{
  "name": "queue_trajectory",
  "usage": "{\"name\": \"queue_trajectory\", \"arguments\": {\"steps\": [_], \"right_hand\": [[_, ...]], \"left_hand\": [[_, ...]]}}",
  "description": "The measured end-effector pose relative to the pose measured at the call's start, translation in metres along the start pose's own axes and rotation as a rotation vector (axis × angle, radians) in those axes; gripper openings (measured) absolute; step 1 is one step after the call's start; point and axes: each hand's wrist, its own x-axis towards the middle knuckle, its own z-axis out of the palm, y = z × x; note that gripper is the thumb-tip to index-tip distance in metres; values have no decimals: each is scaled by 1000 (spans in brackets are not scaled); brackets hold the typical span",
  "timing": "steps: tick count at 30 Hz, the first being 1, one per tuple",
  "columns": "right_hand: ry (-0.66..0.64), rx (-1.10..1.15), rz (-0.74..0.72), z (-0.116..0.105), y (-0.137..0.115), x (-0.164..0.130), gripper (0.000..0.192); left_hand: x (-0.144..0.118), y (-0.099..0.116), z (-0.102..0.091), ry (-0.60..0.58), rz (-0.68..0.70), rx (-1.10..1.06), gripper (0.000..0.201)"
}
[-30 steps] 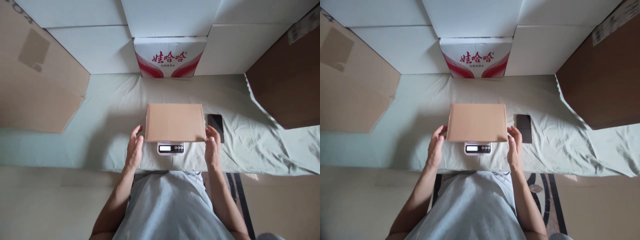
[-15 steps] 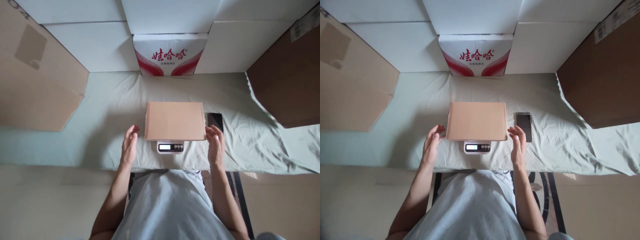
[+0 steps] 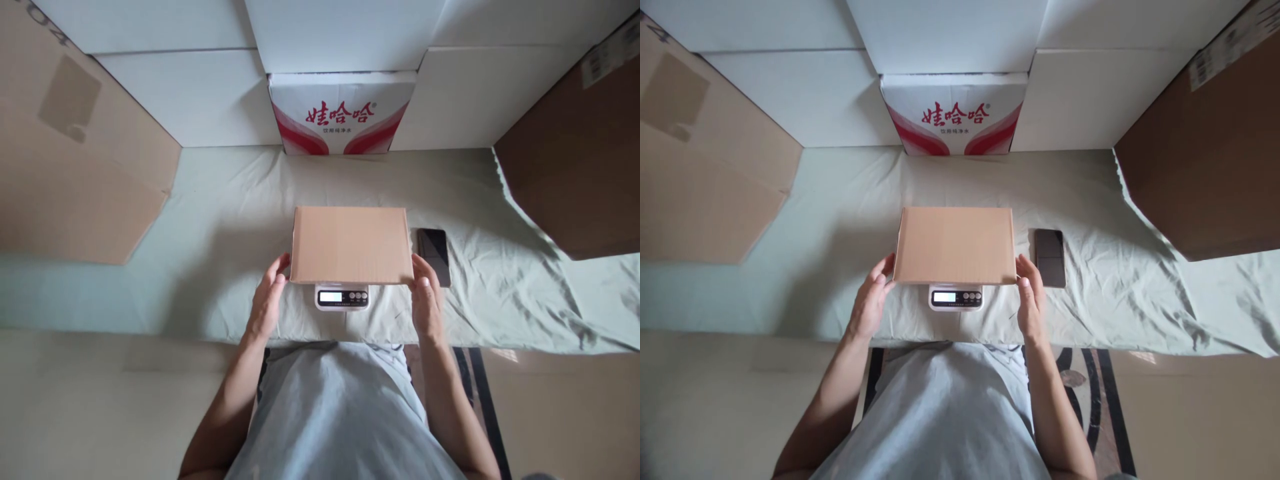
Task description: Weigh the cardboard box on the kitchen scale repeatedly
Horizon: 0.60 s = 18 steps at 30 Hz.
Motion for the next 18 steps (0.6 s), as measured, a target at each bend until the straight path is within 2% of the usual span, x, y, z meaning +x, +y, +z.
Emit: {"name": "queue_trajectory", "arguments": {"steps": [4,7,12,18], "right_hand": [[-44,-103,-36,9,-11,3,44],[39,-135,-114,16,-19,14,40],[95,-100,-224,27,-22,44,44],[58,-90,-223,40,-17,81,50]], "left_hand": [[2,13,15,-20,29,6,57],[13,30,25,-4,107,-36,53],[44,49,35,-19,215,-60,53],[86,50,47,-38,232,-85,58]]}}
